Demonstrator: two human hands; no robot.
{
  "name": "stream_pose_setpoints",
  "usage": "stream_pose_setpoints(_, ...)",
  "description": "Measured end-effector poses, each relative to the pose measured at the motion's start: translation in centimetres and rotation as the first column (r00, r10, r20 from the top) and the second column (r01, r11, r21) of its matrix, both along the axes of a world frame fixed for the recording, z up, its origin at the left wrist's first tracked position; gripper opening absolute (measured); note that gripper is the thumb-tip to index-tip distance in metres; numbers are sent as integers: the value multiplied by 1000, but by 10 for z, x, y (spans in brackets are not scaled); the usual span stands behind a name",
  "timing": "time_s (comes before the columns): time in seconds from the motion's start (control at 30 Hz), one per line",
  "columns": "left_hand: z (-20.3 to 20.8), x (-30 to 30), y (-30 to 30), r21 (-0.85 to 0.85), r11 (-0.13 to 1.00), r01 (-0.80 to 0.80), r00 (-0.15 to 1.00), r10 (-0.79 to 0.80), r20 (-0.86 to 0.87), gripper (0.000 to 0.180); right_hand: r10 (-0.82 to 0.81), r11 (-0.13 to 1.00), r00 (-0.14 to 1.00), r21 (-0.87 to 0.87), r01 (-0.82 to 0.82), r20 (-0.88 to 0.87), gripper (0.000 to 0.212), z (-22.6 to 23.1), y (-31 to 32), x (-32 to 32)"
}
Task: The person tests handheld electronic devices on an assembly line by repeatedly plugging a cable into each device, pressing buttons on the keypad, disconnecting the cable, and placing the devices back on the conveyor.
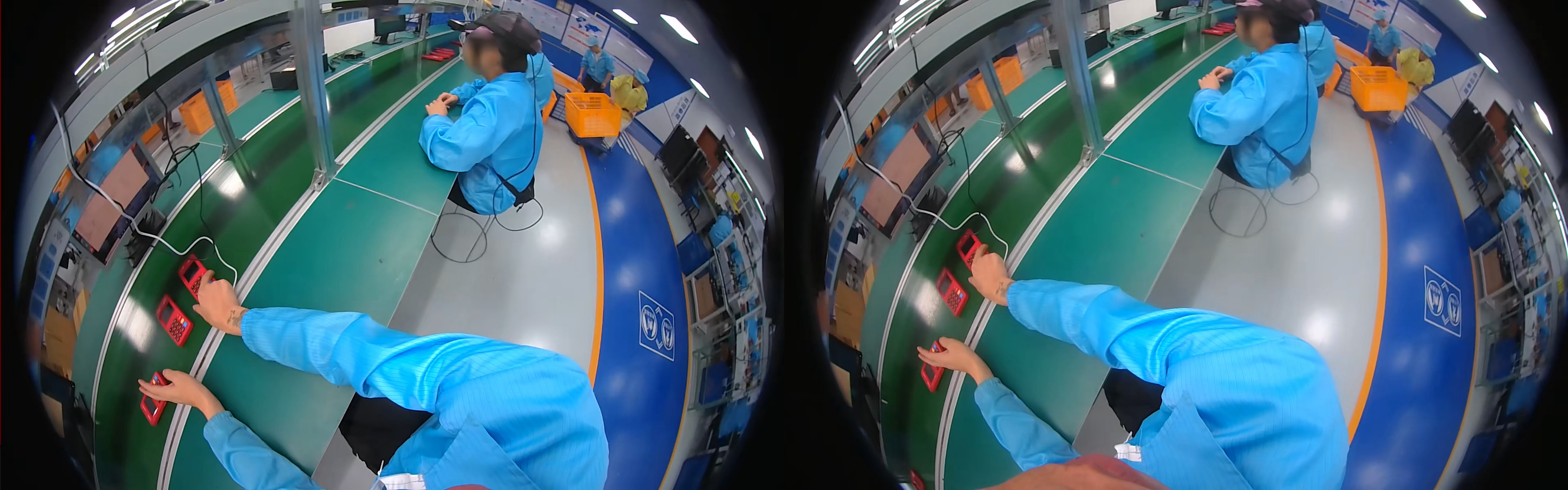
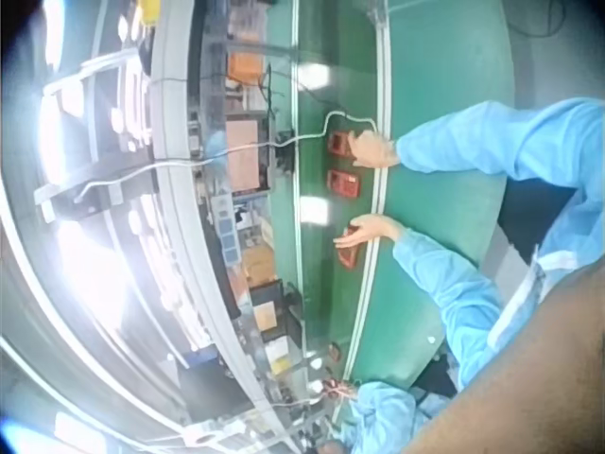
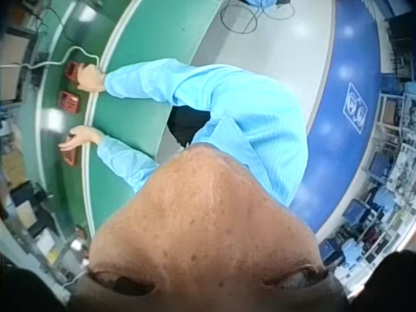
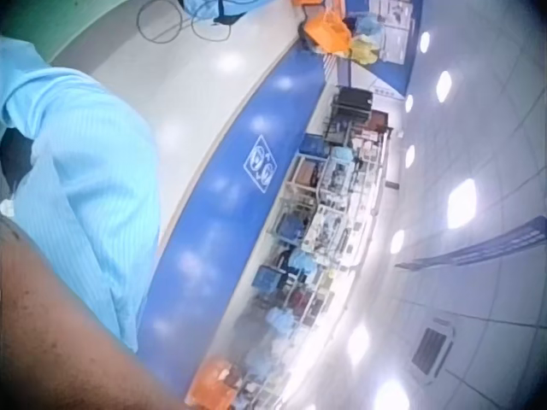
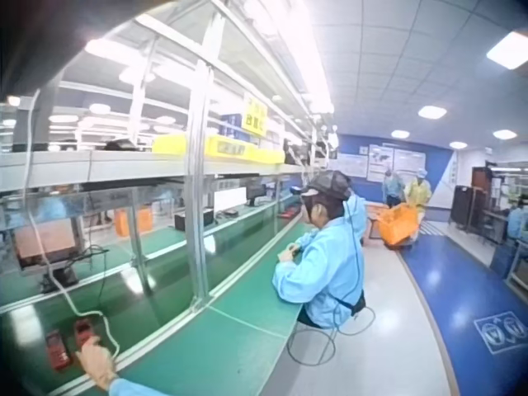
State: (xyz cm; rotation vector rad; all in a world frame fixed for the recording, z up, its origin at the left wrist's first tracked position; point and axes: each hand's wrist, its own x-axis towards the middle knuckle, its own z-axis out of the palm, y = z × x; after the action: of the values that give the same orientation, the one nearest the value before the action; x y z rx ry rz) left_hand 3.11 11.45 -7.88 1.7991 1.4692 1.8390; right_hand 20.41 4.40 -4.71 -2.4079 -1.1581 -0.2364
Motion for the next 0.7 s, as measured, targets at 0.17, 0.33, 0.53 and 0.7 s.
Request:
stream_pose_setpoints(0.17,28,16,-31,-158,950,268,961,-253,112,55,-38,999,999,-9,37,-20,69,4,-1,10)
stream_pose_setpoints(0.33,13,18,-31,-93,916,390,919,-382,93,52,47,969,969,247,15,-244,46,17,-19,17)
stream_pose_setpoints(0.53,10,33,-44,-174,671,721,685,-652,324,46,281,805,898,593,-28,-339,50,12,-73,-10)
stream_pose_setpoints(0.7,28,36,-72,-70,241,968,181,-481,858,71,464,740,840,644,-193,-281,54,21,-108,-38)
